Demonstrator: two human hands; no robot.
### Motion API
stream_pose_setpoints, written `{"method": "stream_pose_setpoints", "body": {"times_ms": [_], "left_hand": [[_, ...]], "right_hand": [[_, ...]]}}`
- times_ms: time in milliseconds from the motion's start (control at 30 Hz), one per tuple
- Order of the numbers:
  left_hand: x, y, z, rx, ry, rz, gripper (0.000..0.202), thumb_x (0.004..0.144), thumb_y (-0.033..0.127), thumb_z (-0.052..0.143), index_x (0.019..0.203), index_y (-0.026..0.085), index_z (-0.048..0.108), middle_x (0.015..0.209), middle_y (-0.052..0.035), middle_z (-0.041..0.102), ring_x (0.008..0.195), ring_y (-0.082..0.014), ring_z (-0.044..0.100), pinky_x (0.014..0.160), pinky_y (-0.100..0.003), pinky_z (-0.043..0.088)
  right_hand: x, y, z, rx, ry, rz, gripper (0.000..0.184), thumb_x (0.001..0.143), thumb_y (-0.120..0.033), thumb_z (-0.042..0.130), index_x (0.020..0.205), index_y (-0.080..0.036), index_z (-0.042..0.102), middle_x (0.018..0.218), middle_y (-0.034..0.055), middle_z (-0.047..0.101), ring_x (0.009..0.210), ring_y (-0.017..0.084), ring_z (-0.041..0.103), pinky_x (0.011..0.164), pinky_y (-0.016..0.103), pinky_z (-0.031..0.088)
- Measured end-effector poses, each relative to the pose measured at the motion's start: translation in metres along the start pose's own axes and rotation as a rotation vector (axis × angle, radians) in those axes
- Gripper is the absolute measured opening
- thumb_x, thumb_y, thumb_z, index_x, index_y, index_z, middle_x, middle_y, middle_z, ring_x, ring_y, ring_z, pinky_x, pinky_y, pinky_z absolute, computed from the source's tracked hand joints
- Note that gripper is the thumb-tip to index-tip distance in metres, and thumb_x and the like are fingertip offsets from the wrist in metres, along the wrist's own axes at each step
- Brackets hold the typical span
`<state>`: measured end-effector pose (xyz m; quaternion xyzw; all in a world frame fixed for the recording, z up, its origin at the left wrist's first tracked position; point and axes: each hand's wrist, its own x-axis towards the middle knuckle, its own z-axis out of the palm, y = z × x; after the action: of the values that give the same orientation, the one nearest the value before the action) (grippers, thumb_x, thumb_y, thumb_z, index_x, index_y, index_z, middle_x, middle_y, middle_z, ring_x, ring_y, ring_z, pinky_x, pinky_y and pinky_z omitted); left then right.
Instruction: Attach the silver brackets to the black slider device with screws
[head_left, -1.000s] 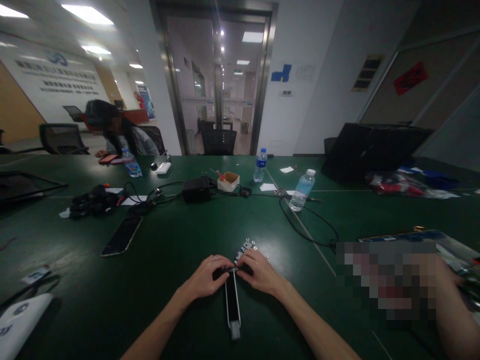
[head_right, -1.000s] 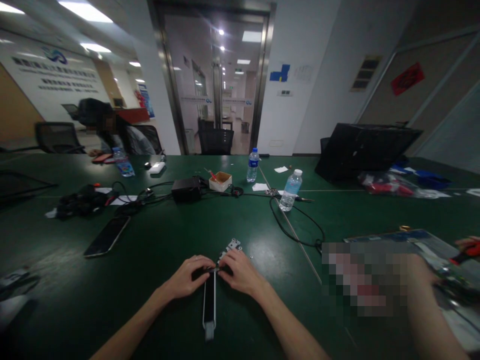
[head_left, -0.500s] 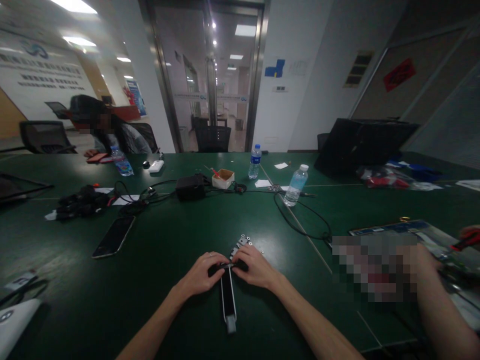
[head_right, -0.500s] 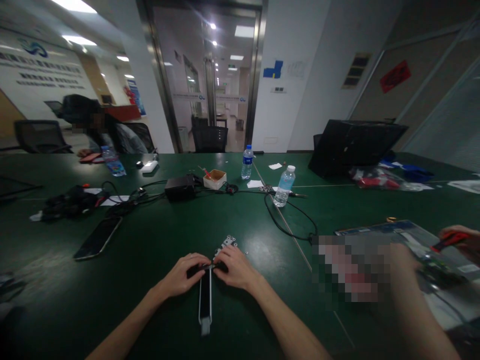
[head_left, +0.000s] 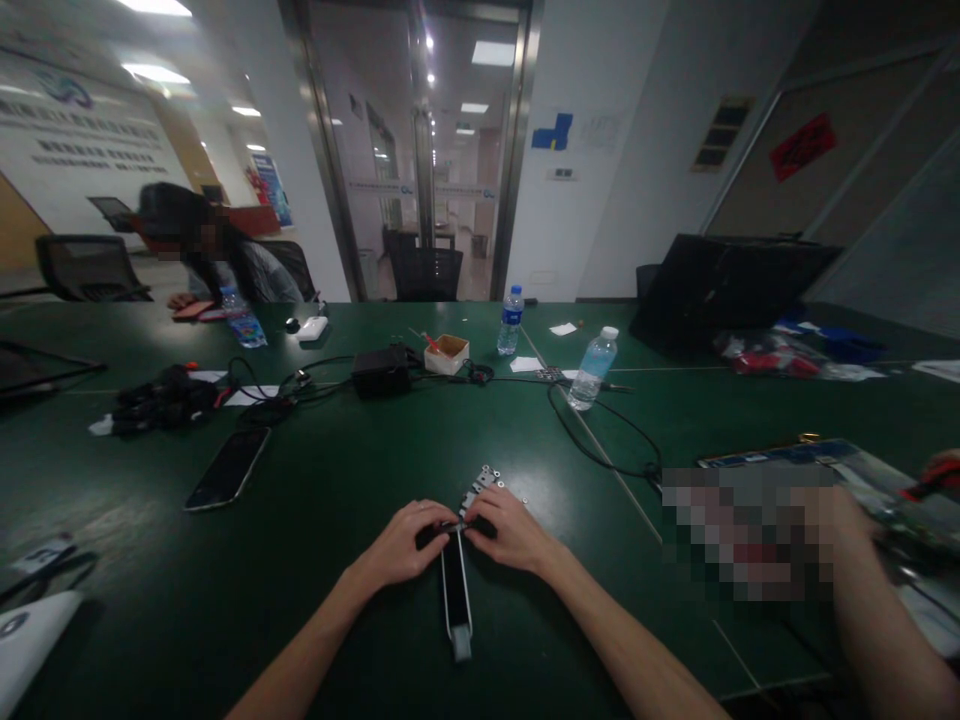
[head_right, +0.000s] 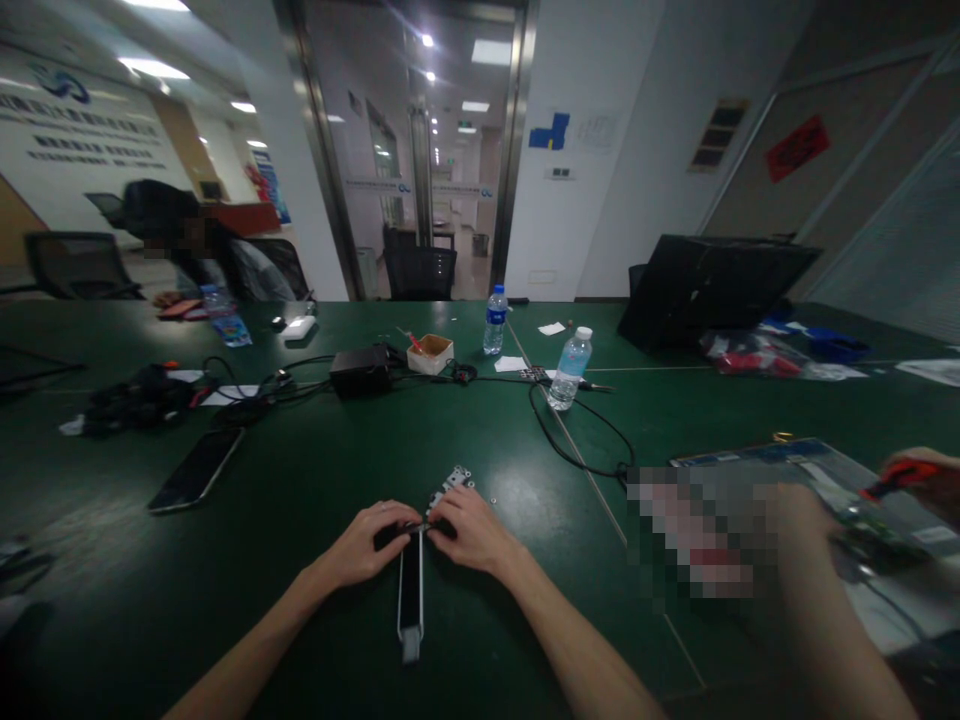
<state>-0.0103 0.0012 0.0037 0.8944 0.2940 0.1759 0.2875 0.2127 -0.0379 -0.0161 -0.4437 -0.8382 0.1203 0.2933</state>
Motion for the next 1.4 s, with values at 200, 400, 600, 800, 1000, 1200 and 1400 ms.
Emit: {"method": "stream_pose_setpoints", "body": {"times_ms": [200,400,600,800,1000,1200,1400], "left_hand": [[-0.001,0.003,-0.002,-0.005,-0.012,-0.017,0.025,0.087,0.021,0.052,0.109,0.019,0.064,0.11,-0.0066,0.066,0.1,-0.0211,0.059,0.091,-0.036,0.046],[-0.001,0.004,-0.002,0.001,-0.007,-0.019,0.025,0.087,0.022,0.052,0.109,0.02,0.064,0.109,-0.0058,0.067,0.097,-0.0207,0.06,0.09,-0.035,0.046],[-0.001,0.001,-0.001,0.01,-0.01,-0.013,0.025,0.088,0.023,0.051,0.109,0.019,0.064,0.109,-0.0065,0.066,0.095,-0.0207,0.06,0.088,-0.035,0.046],[0.0,-0.003,0.003,-0.005,0.019,0.021,0.024,0.087,0.021,0.052,0.108,0.019,0.064,0.108,-0.0066,0.067,0.098,-0.021,0.06,0.09,-0.035,0.045],[0.0,0.0,0.001,0.001,0.002,-0.008,0.024,0.088,0.022,0.052,0.109,0.02,0.064,0.109,-0.0054,0.067,0.095,-0.02,0.06,0.088,-0.034,0.046],[-0.001,-0.001,0.001,0.0,0.016,0.003,0.024,0.088,0.021,0.053,0.109,0.02,0.064,0.109,-0.006,0.067,0.096,-0.0204,0.061,0.089,-0.034,0.046],[-0.001,0.001,0.0,-0.007,0.015,0.006,0.023,0.088,0.021,0.053,0.109,0.02,0.064,0.11,-0.0061,0.067,0.098,-0.0211,0.061,0.09,-0.035,0.046]], "right_hand": [[0.0,0.0,0.001,-0.005,-0.004,-0.005,0.007,0.081,-0.017,0.062,0.087,-0.019,0.06,0.092,0.0043,0.063,0.092,0.019,0.054,0.083,0.032,0.042],[-0.001,0.002,0.001,-0.013,-0.002,0.0,0.012,0.078,-0.016,0.063,0.089,-0.02,0.06,0.091,0.004,0.063,0.092,0.019,0.054,0.085,0.033,0.042],[0.0,-0.001,0.001,-0.018,-0.004,0.006,0.011,0.079,-0.019,0.063,0.09,-0.019,0.061,0.092,0.0051,0.062,0.091,0.02,0.054,0.084,0.033,0.043],[0.001,0.0,0.003,-0.018,-0.005,-0.007,0.006,0.083,-0.02,0.062,0.089,-0.02,0.061,0.09,0.0046,0.062,0.091,0.019,0.054,0.082,0.032,0.043],[0.001,-0.002,0.0,-0.016,0.005,-0.015,0.008,0.081,-0.018,0.063,0.088,-0.02,0.062,0.09,0.0044,0.063,0.089,0.019,0.054,0.081,0.031,0.043],[0.001,-0.002,0.0,-0.004,0.001,-0.017,0.008,0.081,-0.018,0.062,0.089,-0.02,0.062,0.09,0.0045,0.063,0.09,0.019,0.054,0.081,0.032,0.043],[0.001,0.0,-0.009,0.001,0.033,0.0,0.013,0.081,-0.024,0.064,0.093,-0.019,0.062,0.095,0.0054,0.064,0.092,0.019,0.055,0.084,0.034,0.043]]}}
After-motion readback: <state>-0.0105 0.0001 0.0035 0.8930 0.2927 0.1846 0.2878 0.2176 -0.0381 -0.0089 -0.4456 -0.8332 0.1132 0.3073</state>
